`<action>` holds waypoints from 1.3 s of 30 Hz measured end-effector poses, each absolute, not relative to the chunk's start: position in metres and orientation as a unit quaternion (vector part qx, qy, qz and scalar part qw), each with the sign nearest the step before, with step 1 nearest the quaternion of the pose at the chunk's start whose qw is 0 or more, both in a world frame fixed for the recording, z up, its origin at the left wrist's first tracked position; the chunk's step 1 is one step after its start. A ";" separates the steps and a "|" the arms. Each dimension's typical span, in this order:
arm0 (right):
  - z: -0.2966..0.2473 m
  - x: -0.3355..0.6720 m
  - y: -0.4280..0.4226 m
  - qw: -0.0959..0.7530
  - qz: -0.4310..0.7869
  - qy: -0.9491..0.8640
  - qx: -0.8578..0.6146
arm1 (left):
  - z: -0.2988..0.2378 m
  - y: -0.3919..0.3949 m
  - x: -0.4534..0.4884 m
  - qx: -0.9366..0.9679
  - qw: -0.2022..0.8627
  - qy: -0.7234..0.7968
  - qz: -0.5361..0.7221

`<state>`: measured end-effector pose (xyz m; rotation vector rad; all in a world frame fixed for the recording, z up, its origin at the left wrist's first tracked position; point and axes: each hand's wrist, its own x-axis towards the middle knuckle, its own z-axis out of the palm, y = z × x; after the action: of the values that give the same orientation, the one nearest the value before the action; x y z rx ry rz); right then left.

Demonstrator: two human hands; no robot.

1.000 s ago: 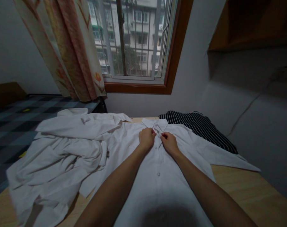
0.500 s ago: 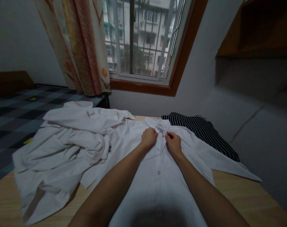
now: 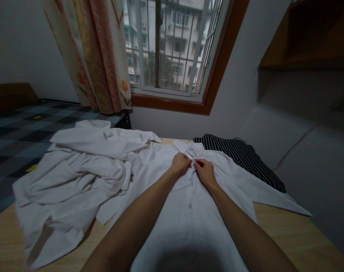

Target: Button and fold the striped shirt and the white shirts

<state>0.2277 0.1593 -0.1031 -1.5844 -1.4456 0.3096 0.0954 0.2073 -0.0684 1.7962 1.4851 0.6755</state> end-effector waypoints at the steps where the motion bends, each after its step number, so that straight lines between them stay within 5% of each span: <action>1: -0.104 0.228 0.160 0.464 0.125 -0.592 -0.647 | -0.070 0.208 0.096 0.689 0.358 0.571 0.264; 19: -0.106 0.230 0.165 0.537 0.244 -0.547 -0.595 | -0.074 0.209 0.099 0.667 0.379 0.581 0.271; 39: -0.097 0.217 0.161 0.471 0.114 -0.532 -0.694 | -0.075 0.208 0.100 0.696 0.349 0.565 0.272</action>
<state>0.2171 0.1609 -0.0971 -1.6991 -1.3041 0.2801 0.1002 0.2085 -0.0749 1.8033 1.4649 0.7045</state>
